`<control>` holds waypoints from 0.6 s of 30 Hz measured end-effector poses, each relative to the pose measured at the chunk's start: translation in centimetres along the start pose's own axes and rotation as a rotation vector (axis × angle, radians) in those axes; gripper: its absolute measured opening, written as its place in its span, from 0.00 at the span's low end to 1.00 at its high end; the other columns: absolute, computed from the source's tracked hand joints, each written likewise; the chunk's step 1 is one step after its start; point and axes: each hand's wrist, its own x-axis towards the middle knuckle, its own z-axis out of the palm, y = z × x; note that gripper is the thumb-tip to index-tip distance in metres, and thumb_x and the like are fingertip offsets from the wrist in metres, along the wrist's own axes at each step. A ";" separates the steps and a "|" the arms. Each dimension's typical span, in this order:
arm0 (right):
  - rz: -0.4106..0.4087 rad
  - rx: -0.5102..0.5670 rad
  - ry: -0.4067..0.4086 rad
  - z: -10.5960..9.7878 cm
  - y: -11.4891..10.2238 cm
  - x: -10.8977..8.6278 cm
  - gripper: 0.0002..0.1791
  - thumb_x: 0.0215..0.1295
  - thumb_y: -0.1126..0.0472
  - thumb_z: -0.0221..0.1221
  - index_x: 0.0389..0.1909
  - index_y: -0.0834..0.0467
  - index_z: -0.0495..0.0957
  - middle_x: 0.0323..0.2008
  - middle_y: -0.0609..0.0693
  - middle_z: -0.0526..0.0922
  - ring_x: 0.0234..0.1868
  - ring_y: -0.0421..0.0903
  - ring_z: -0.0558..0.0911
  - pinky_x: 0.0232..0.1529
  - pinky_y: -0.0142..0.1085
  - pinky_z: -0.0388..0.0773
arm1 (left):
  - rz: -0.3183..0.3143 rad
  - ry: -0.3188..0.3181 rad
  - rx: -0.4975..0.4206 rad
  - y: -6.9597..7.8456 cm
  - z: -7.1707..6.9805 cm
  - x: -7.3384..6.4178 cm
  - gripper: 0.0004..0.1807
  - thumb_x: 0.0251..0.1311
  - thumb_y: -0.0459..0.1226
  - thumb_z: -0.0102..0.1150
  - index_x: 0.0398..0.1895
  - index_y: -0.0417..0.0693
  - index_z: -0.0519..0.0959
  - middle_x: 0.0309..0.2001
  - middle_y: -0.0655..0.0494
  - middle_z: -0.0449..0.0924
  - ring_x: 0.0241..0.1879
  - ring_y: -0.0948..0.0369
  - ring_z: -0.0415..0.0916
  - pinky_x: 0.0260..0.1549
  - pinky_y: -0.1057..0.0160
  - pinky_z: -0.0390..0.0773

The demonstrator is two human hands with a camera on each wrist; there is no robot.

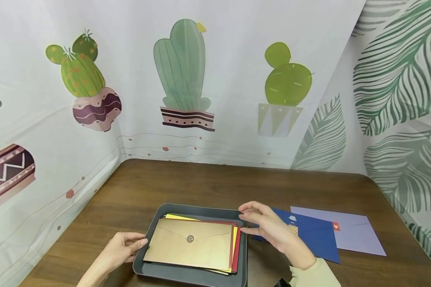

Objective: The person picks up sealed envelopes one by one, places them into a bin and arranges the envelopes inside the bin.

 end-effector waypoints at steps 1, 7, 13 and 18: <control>-0.016 0.008 -0.004 -0.3 -0.2 -0.2 0.12 0.75 0.60 0.49 0.53 0.58 0.72 0.55 0.50 0.72 0.60 0.43 0.76 0.59 0.44 0.79 | -0.003 -0.001 0.001 0.0 0.0 0.0 0.20 0.64 0.35 0.60 0.51 0.25 0.76 0.40 0.35 0.84 0.36 0.53 0.85 0.32 0.58 0.87; -0.066 -0.004 0.037 -3.0 -0.8 -1.3 0.11 0.76 0.61 0.45 0.50 0.55 0.75 0.50 0.42 0.78 0.55 0.38 0.80 0.54 0.34 0.81 | -0.015 -0.003 -0.001 0.0 0.0 0.0 0.21 0.64 0.36 0.60 0.51 0.25 0.77 0.41 0.35 0.84 0.37 0.54 0.85 0.33 0.57 0.87; -0.025 -0.157 0.130 -5.9 -0.6 -2.4 0.13 0.77 0.59 0.44 0.51 0.59 0.73 0.48 0.41 0.79 0.51 0.34 0.81 0.52 0.31 0.82 | -0.022 -0.003 -0.004 0.1 -0.1 0.0 0.21 0.63 0.37 0.61 0.51 0.26 0.77 0.42 0.35 0.84 0.38 0.54 0.85 0.33 0.58 0.87; 0.092 -0.380 0.251 -7.4 0.4 -3.0 0.18 0.75 0.60 0.47 0.54 0.71 0.68 0.51 0.58 0.77 0.52 0.44 0.81 0.52 0.38 0.83 | -0.020 -0.003 0.002 0.1 0.0 -0.1 0.21 0.64 0.36 0.61 0.51 0.26 0.77 0.42 0.35 0.84 0.38 0.54 0.85 0.33 0.58 0.87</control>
